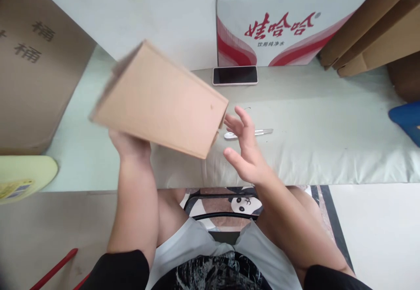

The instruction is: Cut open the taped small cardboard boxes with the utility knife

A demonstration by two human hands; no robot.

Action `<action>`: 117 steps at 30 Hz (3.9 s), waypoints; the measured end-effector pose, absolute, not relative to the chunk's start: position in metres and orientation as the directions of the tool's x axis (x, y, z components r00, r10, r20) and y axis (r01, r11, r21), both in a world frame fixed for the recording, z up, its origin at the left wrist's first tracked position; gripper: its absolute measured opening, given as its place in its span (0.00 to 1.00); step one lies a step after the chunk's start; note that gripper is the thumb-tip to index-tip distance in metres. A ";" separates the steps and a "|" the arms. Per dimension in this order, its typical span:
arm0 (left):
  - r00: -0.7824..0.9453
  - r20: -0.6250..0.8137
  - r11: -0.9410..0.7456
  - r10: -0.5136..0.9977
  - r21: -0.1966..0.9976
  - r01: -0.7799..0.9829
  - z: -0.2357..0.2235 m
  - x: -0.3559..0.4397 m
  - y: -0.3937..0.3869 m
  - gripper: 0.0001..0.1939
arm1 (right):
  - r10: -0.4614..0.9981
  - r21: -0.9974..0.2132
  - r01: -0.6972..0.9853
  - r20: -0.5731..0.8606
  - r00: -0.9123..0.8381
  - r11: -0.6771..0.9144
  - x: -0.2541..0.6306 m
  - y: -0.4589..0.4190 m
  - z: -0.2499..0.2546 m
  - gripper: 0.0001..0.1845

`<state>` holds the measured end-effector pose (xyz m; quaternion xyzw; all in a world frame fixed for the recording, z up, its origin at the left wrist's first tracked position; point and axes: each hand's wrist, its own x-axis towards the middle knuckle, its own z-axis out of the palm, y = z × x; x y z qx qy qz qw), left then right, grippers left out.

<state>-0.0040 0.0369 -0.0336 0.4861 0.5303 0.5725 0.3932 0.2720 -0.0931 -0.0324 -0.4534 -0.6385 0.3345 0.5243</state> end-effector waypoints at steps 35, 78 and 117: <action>0.305 -0.618 0.356 0.724 0.715 0.602 -0.007 0.013 0.017 0.24 | 0.956 -0.888 0.398 0.284 0.078 0.232 0.281 -0.089 -0.030 0.29; 0.453 0.584 -0.737 0.673 0.581 0.345 -0.025 0.085 -0.033 0.25 | 0.734 -0.856 -0.036 0.421 0.533 0.516 0.291 -0.085 0.033 0.10; 0.388 0.594 -0.707 0.705 0.636 0.310 -0.033 0.097 -0.037 0.24 | 0.905 -0.946 0.314 0.200 0.376 0.078 0.263 -0.118 0.039 0.10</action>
